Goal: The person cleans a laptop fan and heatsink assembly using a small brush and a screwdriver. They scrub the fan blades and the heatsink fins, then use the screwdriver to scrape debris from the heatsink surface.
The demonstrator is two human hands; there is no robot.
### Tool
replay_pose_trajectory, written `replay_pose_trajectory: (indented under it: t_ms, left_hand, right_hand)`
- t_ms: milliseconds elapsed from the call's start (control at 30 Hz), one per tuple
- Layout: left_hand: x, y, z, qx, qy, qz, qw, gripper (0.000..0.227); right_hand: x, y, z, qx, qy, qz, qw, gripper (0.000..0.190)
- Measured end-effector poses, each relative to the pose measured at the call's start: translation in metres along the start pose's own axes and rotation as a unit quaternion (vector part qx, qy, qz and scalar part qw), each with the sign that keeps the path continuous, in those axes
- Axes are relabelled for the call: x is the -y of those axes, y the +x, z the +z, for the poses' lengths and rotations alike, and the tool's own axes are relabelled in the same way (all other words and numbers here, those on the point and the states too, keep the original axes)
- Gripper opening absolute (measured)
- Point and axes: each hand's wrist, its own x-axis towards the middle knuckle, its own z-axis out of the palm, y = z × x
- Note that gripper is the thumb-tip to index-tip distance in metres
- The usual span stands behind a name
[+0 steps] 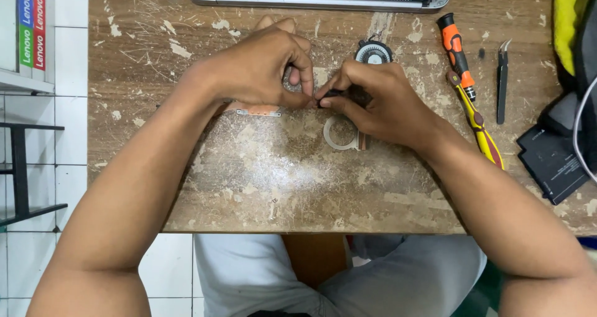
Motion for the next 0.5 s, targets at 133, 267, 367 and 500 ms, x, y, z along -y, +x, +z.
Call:
replay_pose_trajectory:
  t_ms: [133, 267, 367, 500]
  left_hand:
    - [-0.004, 0.0, -0.002, 0.004, -0.005, -0.009, 1.0, 0.02]
    - [-0.001, 0.001, -0.001, 0.006, 0.004, -0.013, 1.0, 0.022]
    - [0.001, 0.0, 0.0, 0.005, 0.004, -0.01, 1.0, 0.022]
    - [0.001, 0.0, -0.001, 0.001, 0.001, 0.0, 1.0, 0.021]
  right_hand:
    - [-0.005, -0.004, 0.003, -0.006, -0.01, -0.003, 1.0, 0.035]
    - [-0.005, -0.002, 0.0, 0.002, 0.012, -0.01, 1.0, 0.034]
    - [-0.005, 0.0, 0.0, -0.01, 0.035, -0.013, 0.999, 0.037]
    - [-0.001, 0.001, -0.007, 0.014, -0.001, -0.017, 1.0, 0.035]
